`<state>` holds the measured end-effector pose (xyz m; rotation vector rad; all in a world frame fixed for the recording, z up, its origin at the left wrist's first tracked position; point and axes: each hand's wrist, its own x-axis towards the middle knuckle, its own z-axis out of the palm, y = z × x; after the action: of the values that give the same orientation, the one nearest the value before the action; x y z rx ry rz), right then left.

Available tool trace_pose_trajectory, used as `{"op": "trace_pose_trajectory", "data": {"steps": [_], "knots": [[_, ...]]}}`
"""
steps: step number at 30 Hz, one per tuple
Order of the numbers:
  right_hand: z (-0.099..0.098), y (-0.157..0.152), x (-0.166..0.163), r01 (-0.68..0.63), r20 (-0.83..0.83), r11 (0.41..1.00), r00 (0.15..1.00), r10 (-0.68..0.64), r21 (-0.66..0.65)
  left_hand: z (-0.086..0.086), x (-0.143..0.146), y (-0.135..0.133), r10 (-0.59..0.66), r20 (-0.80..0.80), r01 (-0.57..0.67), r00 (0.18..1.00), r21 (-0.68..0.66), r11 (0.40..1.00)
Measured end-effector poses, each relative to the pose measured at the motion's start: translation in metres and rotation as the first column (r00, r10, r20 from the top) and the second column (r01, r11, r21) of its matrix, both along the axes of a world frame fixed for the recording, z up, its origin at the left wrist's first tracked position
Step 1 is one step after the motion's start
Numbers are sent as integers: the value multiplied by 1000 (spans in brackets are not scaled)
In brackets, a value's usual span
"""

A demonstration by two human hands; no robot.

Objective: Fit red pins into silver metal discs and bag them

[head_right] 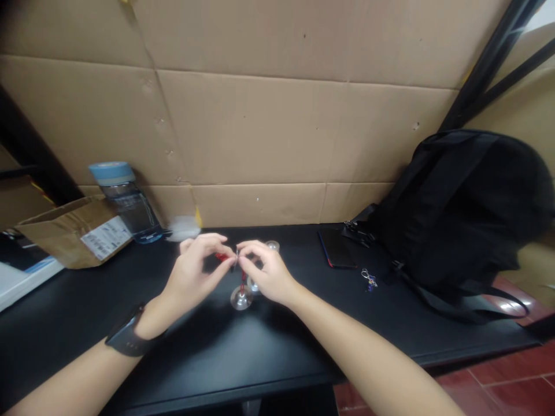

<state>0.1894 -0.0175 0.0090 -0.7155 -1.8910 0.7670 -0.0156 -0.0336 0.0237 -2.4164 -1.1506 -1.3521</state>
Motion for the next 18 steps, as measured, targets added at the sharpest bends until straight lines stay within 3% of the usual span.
{"op": "trace_pose_trajectory", "data": {"steps": [8,13,18], "knots": [[5,-5,1,77,174,989,980,-99,126,8,-4,-4,-24,-25,20,999,-140,990],[2,-1,3,106,221,986,966,-133,132,2,-5,2,-79,-131,43,988,-258,965],[0,0,4,95,221,986,967,-124,138,-4,-4,8,-145,-102,97,984,-376,921]]}}
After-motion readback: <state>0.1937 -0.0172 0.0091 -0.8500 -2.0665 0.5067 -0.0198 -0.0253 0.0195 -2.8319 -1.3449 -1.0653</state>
